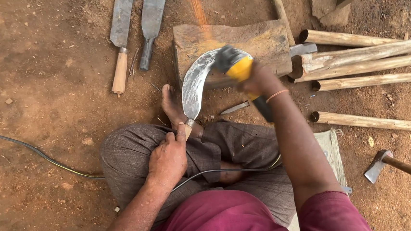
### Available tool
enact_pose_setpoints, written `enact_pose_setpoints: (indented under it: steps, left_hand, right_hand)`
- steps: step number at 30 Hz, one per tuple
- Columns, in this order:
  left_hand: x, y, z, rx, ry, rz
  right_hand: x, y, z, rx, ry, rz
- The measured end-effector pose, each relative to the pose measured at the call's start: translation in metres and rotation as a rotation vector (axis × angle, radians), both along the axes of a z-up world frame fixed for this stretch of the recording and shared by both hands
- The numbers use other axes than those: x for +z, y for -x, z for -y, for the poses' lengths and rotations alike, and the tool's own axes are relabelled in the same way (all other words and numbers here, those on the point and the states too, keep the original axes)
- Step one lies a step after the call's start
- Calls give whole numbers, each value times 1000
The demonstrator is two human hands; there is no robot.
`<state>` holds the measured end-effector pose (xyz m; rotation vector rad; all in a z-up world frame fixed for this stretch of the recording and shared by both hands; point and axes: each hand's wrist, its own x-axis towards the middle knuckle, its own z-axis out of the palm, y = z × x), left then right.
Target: Using an angle grinder to sharpen the blades of agricultural tools like sickles and machetes.
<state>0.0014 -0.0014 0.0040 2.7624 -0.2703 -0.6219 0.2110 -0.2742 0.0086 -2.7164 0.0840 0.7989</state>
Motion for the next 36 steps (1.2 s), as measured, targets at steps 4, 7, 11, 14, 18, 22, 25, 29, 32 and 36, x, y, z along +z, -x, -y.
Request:
enact_pose_setpoints:
  steps: [4,7,11,14,18,22,25,29,32,36]
  left_hand:
    - [-2,3,0,-4,7,8]
    - [-10,3,0,-3,24,15]
    - [-5,3,-1,-4,12,9]
    - [-7,3,-1,-24,25,-3]
    - [-10,3,0,-4,32,4]
    - [-10,2,1,-21,13,15]
    - [-8,3,0,-24,5,46]
    - [-3,5,-1,-37,-6,-4]
    - [-4,2,-1,2,5,39]
    - [-8,2,0,-9,-2,5]
  right_hand:
    - [-29,-40,53,-69,169,-17]
    - [10,-12,14,-33,105,-34]
    - [7,22,-20,60,-60,-42]
    - [3,21,-20,188,-116,-37]
    - [-1,-13,8,24,6,-32]
    - [6,-26,15,-79,65,-20]
    - [9,-2,-10,14,34,-30]
    - [5,22,-36,137,-31,-48]
    - [19,15,-27,131,-49,-33]
    - [15,-9,17,-213,-4,-59]
